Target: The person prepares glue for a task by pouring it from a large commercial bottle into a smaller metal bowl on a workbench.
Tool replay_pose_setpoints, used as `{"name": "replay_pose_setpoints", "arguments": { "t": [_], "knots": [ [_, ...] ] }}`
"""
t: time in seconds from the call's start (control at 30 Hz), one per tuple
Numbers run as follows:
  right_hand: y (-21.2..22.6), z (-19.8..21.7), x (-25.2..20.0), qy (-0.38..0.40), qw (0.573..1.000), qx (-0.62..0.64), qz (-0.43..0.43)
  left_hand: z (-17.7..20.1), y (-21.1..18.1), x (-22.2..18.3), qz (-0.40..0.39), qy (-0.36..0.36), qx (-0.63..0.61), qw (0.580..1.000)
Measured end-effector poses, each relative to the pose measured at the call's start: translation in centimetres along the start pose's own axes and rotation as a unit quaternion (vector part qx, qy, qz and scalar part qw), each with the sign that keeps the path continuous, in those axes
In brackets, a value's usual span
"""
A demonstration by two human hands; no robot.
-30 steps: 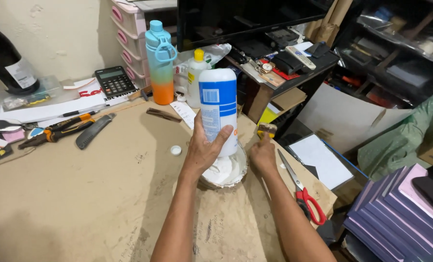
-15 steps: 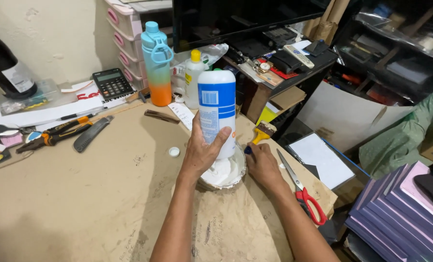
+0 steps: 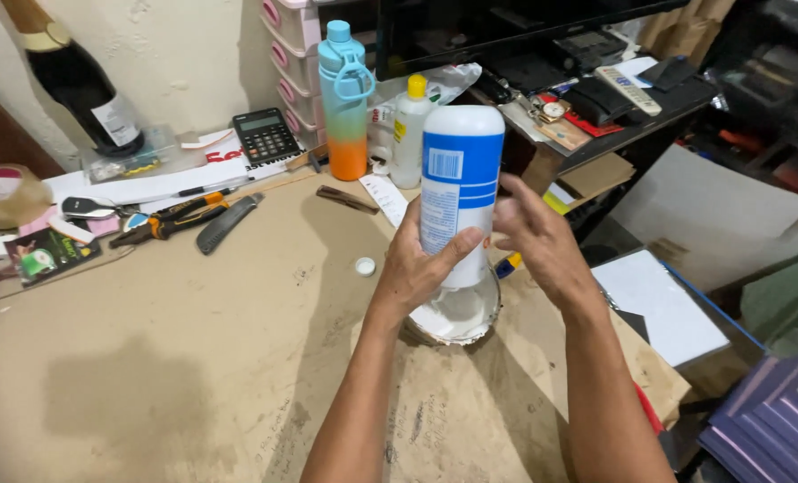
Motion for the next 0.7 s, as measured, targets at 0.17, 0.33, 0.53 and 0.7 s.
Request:
{"name": "replay_pose_setpoints", "arguments": {
  "t": [0.17,0.33,0.53,0.7],
  "knots": [
    [1.6,-2.8,2.0,0.134,0.985,0.11,0.012,0.3,-1.0,0.0,-0.036,-0.02,0.003,0.999],
    [-1.3,-1.9,2.1,0.111,0.972,0.199,0.064,-0.3,-0.4,0.4,-0.103,-0.022,0.019,0.994],
    [-2.9,-1.2,0.8,0.082,0.971,0.22,0.046,-0.7,-1.1,-0.1,-0.117,-0.019,0.025,0.993],
    [-0.5,-1.9,0.4,0.099,0.971,0.216,0.015,-0.4,-0.1,0.1,-0.089,-0.032,0.03,0.995]
  ]
}}
Point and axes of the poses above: each hand's wrist, its own x-axis towards the middle knuckle, its own z-axis out of the back of the hand, y = z × x, the point moved 3 cm from there along x, towards the middle knuckle, and after that the axes turned 12 degrees about x, right-handed, at the moved point
